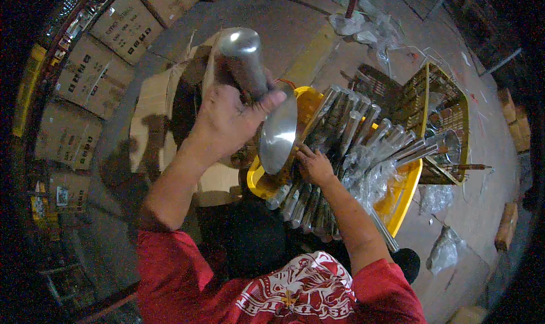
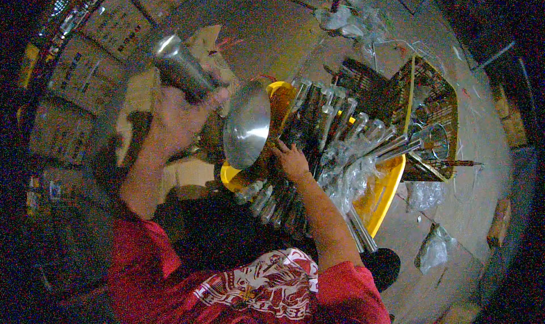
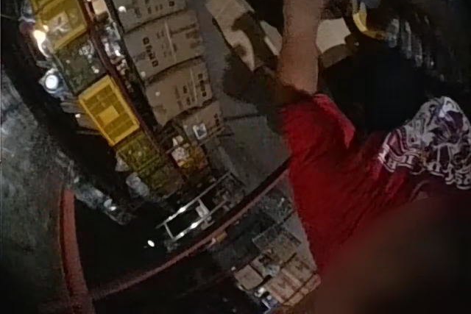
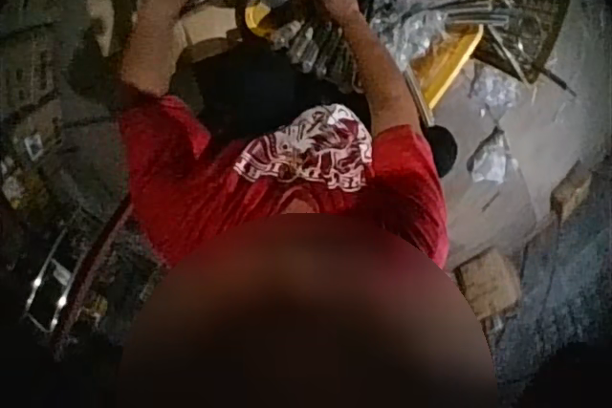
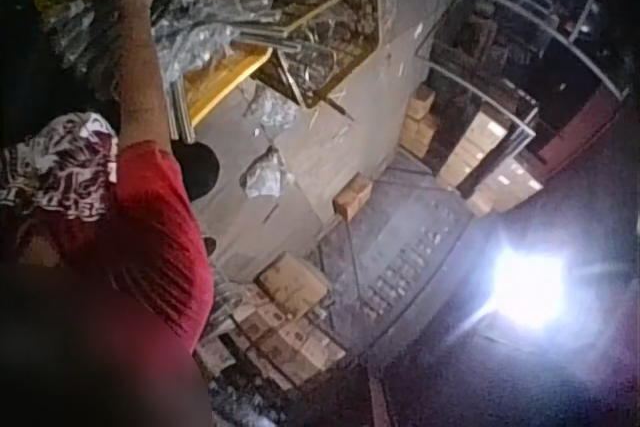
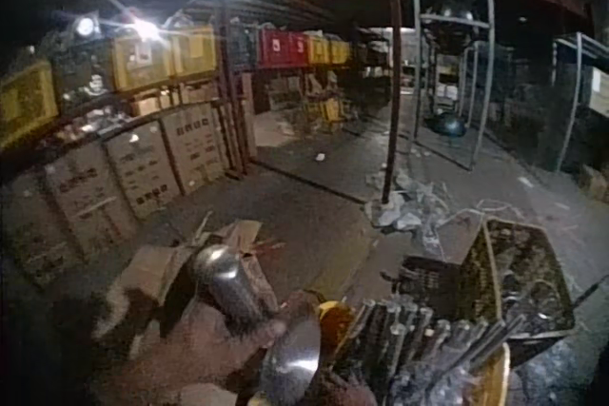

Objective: The person sits on the floor and unpacks metal ladles from plastic wrapping, placing them into a cardboard box. The person handles each ladle individually, removes the plastic, and places the ladle into the box.

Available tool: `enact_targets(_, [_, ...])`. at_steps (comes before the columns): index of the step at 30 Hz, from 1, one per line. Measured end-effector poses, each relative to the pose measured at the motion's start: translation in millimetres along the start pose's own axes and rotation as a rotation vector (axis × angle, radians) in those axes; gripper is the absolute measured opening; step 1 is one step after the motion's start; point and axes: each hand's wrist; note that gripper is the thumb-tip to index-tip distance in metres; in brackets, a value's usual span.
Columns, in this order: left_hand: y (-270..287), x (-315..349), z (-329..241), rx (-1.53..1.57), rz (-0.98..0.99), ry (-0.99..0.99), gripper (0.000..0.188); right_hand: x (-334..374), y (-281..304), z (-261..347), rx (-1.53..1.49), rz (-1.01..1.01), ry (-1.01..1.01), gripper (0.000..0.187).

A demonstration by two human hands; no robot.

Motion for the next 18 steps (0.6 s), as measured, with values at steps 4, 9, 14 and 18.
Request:
enact_targets(4, [-16, 15, 2, -0.026, 0.094, -0.148, 0.038, -1, -10, -5, 0.041, -0.188, 0.131, 0.055])
enact_targets(9, [-43, 31, 20, -0.002, 0.175, -0.030, 0.029, 4, 8, 2, -0.073, -0.135, 0.097, 0.049])
enact_targets(14, [-48, 52, 30, 0.217, 0.080, -0.014, 0.040, 10, 36, 10, -0.196, -0.038, 0.054, 0.045])
enact_targets(18, [-53, 62, 29, 0.288, 0.244, -0.426, 0.051, 6, 29, 6, -0.338, 0.012, 0.038, 0.047])
Point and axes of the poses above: each hand's wrist, its own x-axis away from the middle knuckle, its own y-axis out of the back of the hand, z = x × y, and after that the axes turned 3 degrees about -x, right-handed
